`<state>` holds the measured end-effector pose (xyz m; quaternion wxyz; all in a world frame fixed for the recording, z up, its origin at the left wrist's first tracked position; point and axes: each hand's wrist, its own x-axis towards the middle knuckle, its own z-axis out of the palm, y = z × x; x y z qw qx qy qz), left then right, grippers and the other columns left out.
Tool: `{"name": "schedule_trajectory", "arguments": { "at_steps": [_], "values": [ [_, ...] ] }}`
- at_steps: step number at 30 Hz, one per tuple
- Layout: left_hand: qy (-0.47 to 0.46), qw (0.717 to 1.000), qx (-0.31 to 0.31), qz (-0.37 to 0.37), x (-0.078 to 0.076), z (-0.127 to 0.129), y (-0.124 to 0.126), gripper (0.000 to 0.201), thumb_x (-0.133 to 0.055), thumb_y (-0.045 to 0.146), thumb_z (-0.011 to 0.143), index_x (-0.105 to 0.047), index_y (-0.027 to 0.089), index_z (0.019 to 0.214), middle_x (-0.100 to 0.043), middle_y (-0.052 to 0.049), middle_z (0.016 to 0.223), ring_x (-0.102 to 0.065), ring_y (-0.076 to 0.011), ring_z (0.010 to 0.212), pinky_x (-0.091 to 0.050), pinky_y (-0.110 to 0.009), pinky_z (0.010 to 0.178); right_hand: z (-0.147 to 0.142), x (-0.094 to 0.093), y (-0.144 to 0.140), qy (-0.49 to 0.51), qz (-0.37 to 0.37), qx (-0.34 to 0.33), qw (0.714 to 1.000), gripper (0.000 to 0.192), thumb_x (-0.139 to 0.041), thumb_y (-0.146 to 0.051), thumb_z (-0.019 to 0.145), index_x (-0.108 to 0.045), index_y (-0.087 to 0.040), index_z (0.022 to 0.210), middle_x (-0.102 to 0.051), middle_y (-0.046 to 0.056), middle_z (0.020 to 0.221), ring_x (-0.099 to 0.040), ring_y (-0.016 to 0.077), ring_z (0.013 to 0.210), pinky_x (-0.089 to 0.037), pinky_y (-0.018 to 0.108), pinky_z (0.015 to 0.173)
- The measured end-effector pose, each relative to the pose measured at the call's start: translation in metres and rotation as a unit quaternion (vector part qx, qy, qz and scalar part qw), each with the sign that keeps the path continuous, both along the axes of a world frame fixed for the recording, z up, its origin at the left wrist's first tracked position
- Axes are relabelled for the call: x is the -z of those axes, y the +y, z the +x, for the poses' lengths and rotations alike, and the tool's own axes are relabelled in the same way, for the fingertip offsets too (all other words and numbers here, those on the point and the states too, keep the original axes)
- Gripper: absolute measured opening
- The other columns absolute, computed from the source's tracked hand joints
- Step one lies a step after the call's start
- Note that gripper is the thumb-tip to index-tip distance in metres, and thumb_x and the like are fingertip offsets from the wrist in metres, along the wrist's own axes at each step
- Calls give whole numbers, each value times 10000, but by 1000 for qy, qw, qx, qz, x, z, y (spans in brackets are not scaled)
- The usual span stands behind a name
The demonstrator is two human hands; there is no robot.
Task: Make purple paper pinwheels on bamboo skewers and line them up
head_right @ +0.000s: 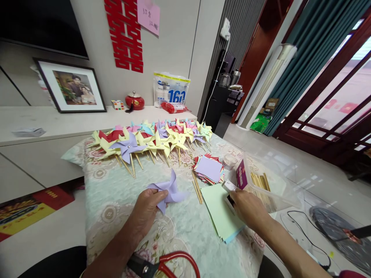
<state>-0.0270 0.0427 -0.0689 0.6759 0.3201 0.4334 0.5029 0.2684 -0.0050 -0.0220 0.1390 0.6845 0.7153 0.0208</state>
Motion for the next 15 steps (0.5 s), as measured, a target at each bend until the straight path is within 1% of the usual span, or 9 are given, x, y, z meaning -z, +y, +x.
{"name": "schedule_trajectory", "arguments": {
  "at_steps": [5, 10, 13, 15],
  "values": [
    [2, 1000, 0, 6, 0, 0, 0, 116, -722, 262, 602, -689, 155, 632, -636, 16, 546, -488, -109, 506, -371, -214, 512, -1, -4, 0, 7, -9, -19, 1000, 246, -476, -45, 816, -655, -191, 733, -728, 87, 853, -681, 219, 753, -293, 286, 572],
    [-6, 1000, 2, 4, -1, 1, 1, 107, -720, 252, 591, -703, 154, 632, -633, 23, 535, -496, -109, 507, -379, -209, 508, 0, -5, 1, 9, -5, -18, 1000, 253, -446, -82, 862, -645, -188, 745, -717, 94, 827, -665, 225, 722, -283, 292, 566],
    [-12, 1000, 5, 2, -3, 1, 0, 105, -720, 248, 585, -709, 151, 623, -645, 19, 543, -508, -112, 514, -394, -211, 513, 3, -6, 1, 13, -15, -25, 999, 203, -489, -73, 822, -648, -189, 770, -722, 89, 857, -671, 231, 762, -295, 286, 576],
    [-17, 1000, 8, 1, -5, 1, 0, 97, -720, 243, 579, -709, 152, 612, -646, 19, 539, -511, -112, 512, -396, -211, 512, 4, -6, 2, 18, -22, -34, 999, 204, -498, -55, 802, -646, -191, 766, -721, 79, 861, -674, 224, 775, -307, 281, 587]
  ]
}}
